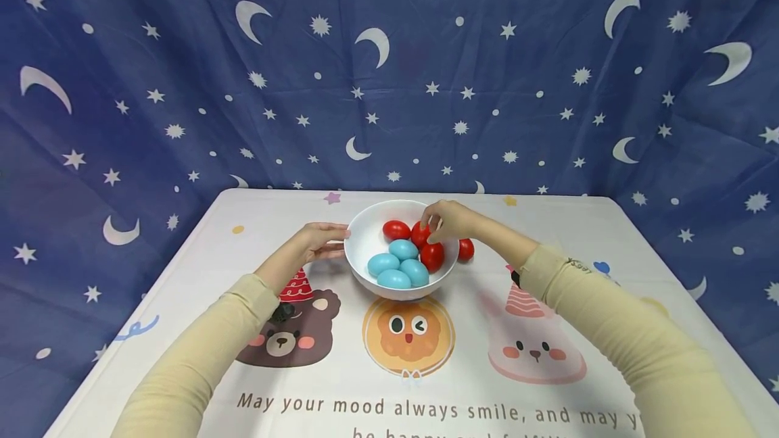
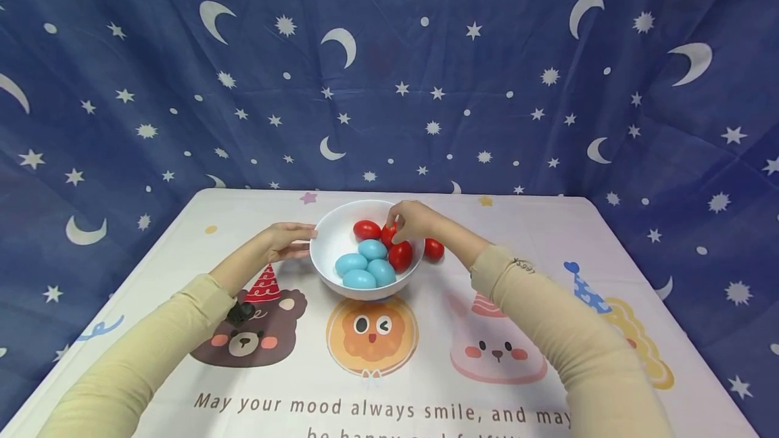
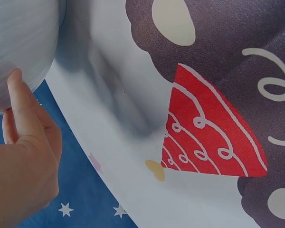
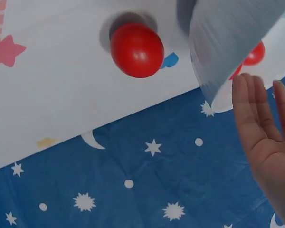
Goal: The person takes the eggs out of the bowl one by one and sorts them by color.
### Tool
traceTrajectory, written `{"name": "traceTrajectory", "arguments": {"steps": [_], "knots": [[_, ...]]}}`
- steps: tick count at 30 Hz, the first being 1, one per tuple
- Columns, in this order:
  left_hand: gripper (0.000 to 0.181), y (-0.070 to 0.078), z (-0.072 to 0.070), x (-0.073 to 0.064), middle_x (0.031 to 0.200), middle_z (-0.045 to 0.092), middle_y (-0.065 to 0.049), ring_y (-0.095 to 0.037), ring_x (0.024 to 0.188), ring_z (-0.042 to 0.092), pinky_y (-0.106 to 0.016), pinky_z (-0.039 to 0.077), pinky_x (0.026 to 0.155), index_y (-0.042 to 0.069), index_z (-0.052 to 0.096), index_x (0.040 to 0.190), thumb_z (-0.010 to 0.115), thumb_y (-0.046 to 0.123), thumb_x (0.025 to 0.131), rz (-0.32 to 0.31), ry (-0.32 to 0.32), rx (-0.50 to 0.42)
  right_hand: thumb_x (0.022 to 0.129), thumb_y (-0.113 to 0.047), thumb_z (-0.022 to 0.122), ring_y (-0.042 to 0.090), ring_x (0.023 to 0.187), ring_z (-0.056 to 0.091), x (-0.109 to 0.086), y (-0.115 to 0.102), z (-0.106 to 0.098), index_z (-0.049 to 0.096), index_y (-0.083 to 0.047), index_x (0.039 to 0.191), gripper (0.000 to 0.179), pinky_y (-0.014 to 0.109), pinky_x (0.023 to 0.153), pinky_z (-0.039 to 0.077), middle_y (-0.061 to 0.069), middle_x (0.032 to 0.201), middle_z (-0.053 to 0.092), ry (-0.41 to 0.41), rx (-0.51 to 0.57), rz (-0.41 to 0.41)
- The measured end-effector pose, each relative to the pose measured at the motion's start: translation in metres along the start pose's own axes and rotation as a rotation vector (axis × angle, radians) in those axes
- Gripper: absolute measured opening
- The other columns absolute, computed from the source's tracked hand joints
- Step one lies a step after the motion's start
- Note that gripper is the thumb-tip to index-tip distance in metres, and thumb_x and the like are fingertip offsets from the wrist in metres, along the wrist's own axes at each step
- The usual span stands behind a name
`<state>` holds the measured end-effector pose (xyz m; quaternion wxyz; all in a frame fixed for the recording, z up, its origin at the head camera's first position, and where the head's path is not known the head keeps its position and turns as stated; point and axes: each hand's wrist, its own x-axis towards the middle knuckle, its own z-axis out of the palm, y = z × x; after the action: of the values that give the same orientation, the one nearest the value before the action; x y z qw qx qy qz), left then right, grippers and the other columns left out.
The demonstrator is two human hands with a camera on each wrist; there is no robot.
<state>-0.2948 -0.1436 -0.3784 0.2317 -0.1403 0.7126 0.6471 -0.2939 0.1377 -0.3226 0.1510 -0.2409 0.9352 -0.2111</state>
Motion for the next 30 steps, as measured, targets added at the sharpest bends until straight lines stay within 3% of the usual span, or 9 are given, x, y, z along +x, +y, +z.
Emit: {"name": "traceTrajectory", "arguments": {"steps": [7, 11, 17, 19, 25, 30], "knots": [[0.048, -0.001, 0.0, -0.003, 0.099, 0.06, -0.007, -0.01, 0.071, 0.065, -0.022, 0.062, 0.074, 0.003, 0.047, 0.137, 0.061, 0.008, 0.092, -0.003, -0.013, -0.024, 0.081, -0.002, 0.071, 0.024, 0.086, 0.058, 0.003, 0.002, 0.012, 0.066, -0.001, 0.102, 0.022, 0.025, 0.074, 0.06, 0.013, 0.093, 0.064, -0.056, -0.059, -0.104], [0.048, 0.0, 0.0, -0.005, 0.1, 0.059, -0.007, -0.009, 0.07, 0.064, -0.022, 0.062, 0.074, 0.002, 0.046, 0.137, 0.06, 0.007, 0.092, 0.0, -0.009, -0.035, 0.079, -0.002, 0.073, 0.024, 0.093, 0.058, 0.005, 0.003, 0.02, 0.065, -0.002, 0.104, 0.026, 0.026, 0.081, 0.061, 0.012, 0.097, 0.064, -0.081, -0.123, -0.137], [0.048, -0.001, -0.001, -0.003, 0.099, 0.059, -0.006, -0.009, 0.069, 0.063, -0.022, 0.062, 0.074, 0.003, 0.047, 0.137, 0.061, 0.007, 0.091, -0.007, 0.001, -0.031, 0.077, 0.001, 0.074, 0.025, 0.102, 0.054, 0.006, 0.005, 0.027, 0.066, -0.004, 0.103, 0.027, 0.032, 0.088, 0.059, 0.01, 0.103, 0.062, -0.126, -0.155, -0.092], [0.048, -0.001, -0.001, -0.002, 0.098, 0.059, -0.005, -0.009, 0.069, 0.063, -0.022, 0.062, 0.074, 0.003, 0.047, 0.137, 0.061, 0.007, 0.091, -0.006, -0.001, -0.03, 0.076, 0.001, 0.075, 0.025, 0.103, 0.053, 0.01, 0.012, 0.03, 0.066, -0.006, 0.103, 0.029, 0.033, 0.086, 0.06, 0.009, 0.105, 0.061, -0.134, -0.162, -0.104], [0.048, -0.002, -0.002, -0.001, 0.094, 0.061, -0.003, -0.009, 0.07, 0.065, -0.022, 0.062, 0.075, 0.002, 0.048, 0.136, 0.062, 0.007, 0.091, 0.01, -0.015, -0.015, 0.074, 0.005, 0.074, 0.026, 0.11, 0.05, 0.007, 0.006, 0.031, 0.066, -0.003, 0.106, 0.034, 0.035, 0.093, 0.057, 0.012, 0.114, 0.057, -0.173, -0.25, -0.106], [0.048, -0.002, -0.001, -0.001, 0.091, 0.062, -0.004, -0.009, 0.069, 0.065, -0.022, 0.062, 0.075, 0.002, 0.047, 0.136, 0.062, 0.007, 0.091, 0.022, -0.018, -0.019, 0.072, 0.005, 0.076, 0.026, 0.112, 0.05, 0.007, 0.008, 0.034, 0.065, -0.004, 0.105, 0.036, 0.036, 0.094, 0.057, 0.011, 0.113, 0.055, -0.149, -0.303, -0.105]]}}
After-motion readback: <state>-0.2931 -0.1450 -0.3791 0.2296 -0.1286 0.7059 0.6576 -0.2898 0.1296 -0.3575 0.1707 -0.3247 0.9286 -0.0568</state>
